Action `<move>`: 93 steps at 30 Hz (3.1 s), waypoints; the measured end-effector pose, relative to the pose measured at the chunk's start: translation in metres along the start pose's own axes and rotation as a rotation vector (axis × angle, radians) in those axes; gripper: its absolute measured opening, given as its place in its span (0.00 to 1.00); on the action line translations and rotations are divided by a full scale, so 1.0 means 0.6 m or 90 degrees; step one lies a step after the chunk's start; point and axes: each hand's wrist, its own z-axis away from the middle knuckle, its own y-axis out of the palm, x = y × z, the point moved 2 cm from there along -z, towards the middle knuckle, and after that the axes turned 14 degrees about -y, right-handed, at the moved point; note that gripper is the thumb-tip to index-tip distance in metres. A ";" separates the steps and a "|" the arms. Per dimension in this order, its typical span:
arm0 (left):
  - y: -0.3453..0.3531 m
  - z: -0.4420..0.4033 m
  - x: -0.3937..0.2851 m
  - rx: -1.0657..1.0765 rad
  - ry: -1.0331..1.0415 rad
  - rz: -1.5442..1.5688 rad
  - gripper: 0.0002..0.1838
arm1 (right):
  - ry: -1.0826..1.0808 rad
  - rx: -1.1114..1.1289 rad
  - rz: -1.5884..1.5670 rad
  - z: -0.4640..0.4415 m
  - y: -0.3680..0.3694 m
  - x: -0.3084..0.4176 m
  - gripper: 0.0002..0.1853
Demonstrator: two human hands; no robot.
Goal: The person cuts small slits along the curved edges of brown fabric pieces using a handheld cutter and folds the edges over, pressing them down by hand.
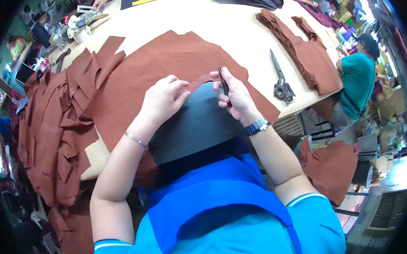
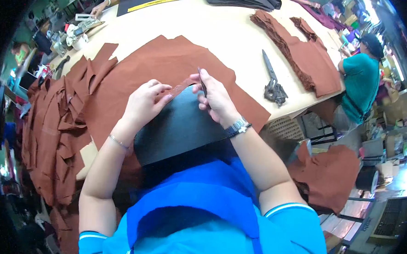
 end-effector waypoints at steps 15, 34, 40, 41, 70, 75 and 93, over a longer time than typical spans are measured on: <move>0.044 -0.007 0.027 -0.091 -0.026 0.155 0.04 | 0.297 0.024 -0.353 -0.020 -0.030 -0.059 0.22; 0.044 -0.007 0.028 -0.088 -0.027 0.147 0.03 | 0.253 0.028 -0.309 -0.022 -0.028 -0.063 0.19; 0.044 -0.007 0.030 -0.087 -0.029 0.147 0.03 | 0.240 0.007 -0.280 -0.008 -0.024 -0.057 0.19; 0.043 -0.007 0.029 -0.086 -0.030 0.147 0.03 | 0.256 0.007 -0.299 -0.008 -0.020 -0.052 0.18; 0.045 -0.007 0.023 -0.078 -0.040 0.124 0.04 | 0.274 0.035 -0.300 -0.016 -0.025 -0.062 0.20; 0.048 -0.006 0.022 -0.077 -0.030 0.115 0.03 | 0.273 0.012 -0.297 -0.021 -0.017 -0.058 0.19; -0.068 -0.011 0.094 0.327 0.149 -0.258 0.48 | -0.372 -0.197 1.014 -0.133 -0.299 0.033 0.25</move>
